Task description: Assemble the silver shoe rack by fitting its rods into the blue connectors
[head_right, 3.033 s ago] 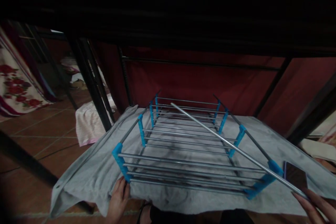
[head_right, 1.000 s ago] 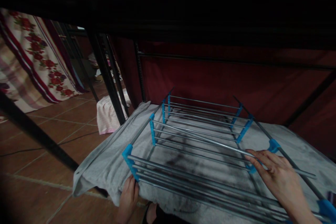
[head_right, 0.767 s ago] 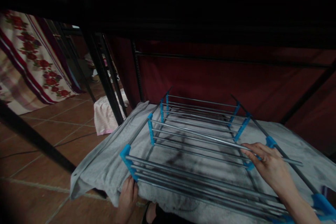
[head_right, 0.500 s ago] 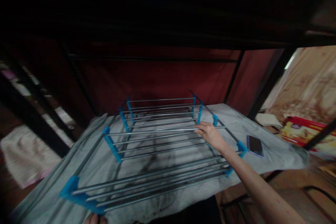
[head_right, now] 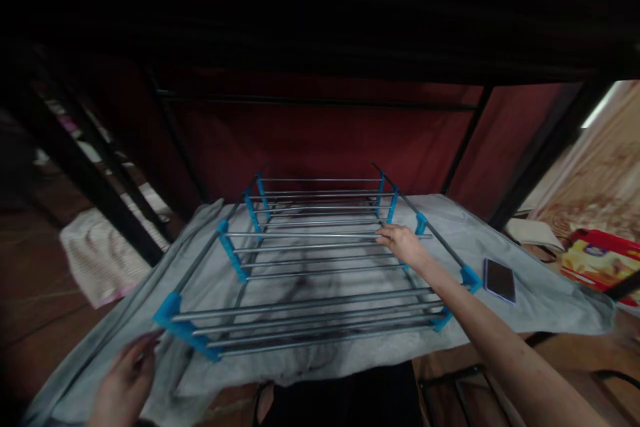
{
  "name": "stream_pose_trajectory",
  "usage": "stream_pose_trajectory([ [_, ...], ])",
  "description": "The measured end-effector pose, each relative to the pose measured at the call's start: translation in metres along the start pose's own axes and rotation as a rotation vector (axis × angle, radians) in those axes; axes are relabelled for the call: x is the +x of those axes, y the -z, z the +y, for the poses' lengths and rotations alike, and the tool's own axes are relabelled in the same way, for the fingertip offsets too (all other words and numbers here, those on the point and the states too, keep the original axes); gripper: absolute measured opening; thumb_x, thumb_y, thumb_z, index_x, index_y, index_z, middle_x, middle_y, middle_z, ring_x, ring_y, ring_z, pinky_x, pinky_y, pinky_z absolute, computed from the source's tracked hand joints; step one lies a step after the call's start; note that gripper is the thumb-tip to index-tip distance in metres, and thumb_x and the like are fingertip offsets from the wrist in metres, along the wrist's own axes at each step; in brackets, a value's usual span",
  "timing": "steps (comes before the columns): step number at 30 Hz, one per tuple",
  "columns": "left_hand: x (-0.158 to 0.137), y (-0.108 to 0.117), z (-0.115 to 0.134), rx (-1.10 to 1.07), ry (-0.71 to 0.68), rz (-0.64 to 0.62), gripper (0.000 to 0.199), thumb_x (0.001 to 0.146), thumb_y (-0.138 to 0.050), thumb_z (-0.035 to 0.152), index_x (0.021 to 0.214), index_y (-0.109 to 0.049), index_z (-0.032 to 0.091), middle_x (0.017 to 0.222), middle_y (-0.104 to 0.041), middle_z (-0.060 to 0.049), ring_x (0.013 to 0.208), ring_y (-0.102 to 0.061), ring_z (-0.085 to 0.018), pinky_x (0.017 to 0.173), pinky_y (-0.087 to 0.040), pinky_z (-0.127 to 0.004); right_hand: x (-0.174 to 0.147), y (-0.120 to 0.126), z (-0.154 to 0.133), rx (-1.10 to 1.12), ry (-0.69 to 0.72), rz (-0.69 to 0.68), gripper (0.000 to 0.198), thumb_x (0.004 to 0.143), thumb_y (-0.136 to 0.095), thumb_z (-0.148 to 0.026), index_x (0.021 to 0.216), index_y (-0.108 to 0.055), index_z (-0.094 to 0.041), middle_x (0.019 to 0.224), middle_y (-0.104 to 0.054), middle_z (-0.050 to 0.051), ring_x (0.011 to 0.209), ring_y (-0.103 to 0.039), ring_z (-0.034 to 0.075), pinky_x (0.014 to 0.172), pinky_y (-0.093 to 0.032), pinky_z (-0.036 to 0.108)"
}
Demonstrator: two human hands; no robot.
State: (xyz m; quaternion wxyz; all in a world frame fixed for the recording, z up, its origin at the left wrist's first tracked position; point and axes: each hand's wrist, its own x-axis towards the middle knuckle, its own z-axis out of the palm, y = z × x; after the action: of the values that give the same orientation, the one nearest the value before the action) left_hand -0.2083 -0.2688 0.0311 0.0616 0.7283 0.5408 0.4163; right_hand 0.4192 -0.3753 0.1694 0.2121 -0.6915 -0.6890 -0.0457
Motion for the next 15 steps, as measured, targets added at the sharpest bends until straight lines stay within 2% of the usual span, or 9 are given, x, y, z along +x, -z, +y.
stream_pose_trajectory([
  [3, 0.049, 0.048, 0.054, 0.067, -0.096, 0.107, 0.036, 0.096, -0.042, 0.036, 0.113, -0.068, 0.017, 0.122, -0.068, -0.013, 0.114, -0.066, -0.029, 0.102, -0.055, -0.047, -0.003, -0.007, 0.011, 0.007, 0.007, 0.014, 0.039, 0.096, -0.049, -0.044, 0.105, -0.080, -0.021, 0.106, -0.076, 0.010, 0.096, -0.073, 0.027, 0.087, -0.059, 0.038],
  [5, 0.079, 0.067, 0.092, 0.076, -0.208, 0.131, 0.036, 0.101, -0.038, 0.032, 0.119, -0.066, 0.017, 0.122, -0.066, -0.012, 0.116, -0.064, -0.025, 0.103, -0.053, -0.044, -0.003, -0.011, 0.021, 0.033, 0.029, 0.006, 0.045, 0.096, -0.048, -0.051, 0.107, -0.079, -0.020, 0.106, -0.076, 0.010, 0.096, -0.073, 0.027, 0.088, -0.059, 0.040],
  [6, 0.092, 0.073, 0.109, 0.090, -0.272, 0.101, 0.036, 0.102, -0.037, 0.029, 0.121, -0.065, 0.016, 0.123, -0.066, -0.012, 0.117, -0.063, -0.024, 0.104, -0.053, -0.043, -0.003, -0.014, 0.026, 0.046, 0.036, 0.002, 0.049, 0.096, -0.047, -0.055, 0.107, -0.079, -0.020, 0.106, -0.076, 0.010, 0.094, -0.073, 0.028, 0.087, -0.059, 0.041],
  [10, 0.123, 0.070, 0.161, 0.259, -0.588, -0.138, 0.035, 0.103, -0.039, 0.020, 0.130, -0.061, 0.016, 0.134, -0.061, -0.013, 0.121, -0.061, -0.023, 0.103, -0.052, -0.041, -0.003, -0.021, 0.040, 0.101, 0.014, 0.011, 0.058, 0.092, -0.048, -0.069, 0.105, -0.079, -0.022, 0.105, -0.076, 0.009, 0.092, -0.074, 0.029, 0.085, -0.061, 0.043],
  [13, 0.132, 0.056, 0.184, 0.407, -0.819, -0.324, 0.039, 0.100, -0.042, 0.012, 0.135, -0.059, 0.017, 0.142, -0.058, -0.012, 0.125, -0.059, -0.025, 0.103, -0.051, -0.042, -0.004, -0.023, 0.042, 0.134, -0.020, 0.006, 0.061, 0.090, -0.049, -0.073, 0.105, -0.080, -0.022, 0.107, -0.076, 0.010, 0.097, -0.074, 0.031, 0.088, -0.061, 0.044],
  [15, 0.135, 0.046, 0.193, 0.458, -0.892, -0.396, 0.042, 0.099, -0.043, 0.009, 0.137, -0.058, 0.017, 0.145, -0.057, -0.012, 0.126, -0.058, -0.026, 0.102, -0.051, -0.041, -0.004, -0.023, 0.041, 0.127, -0.024, 0.006, 0.062, 0.090, -0.049, -0.073, 0.106, -0.080, -0.021, 0.108, -0.076, 0.011, 0.098, -0.074, 0.032, 0.088, -0.061, 0.045],
])
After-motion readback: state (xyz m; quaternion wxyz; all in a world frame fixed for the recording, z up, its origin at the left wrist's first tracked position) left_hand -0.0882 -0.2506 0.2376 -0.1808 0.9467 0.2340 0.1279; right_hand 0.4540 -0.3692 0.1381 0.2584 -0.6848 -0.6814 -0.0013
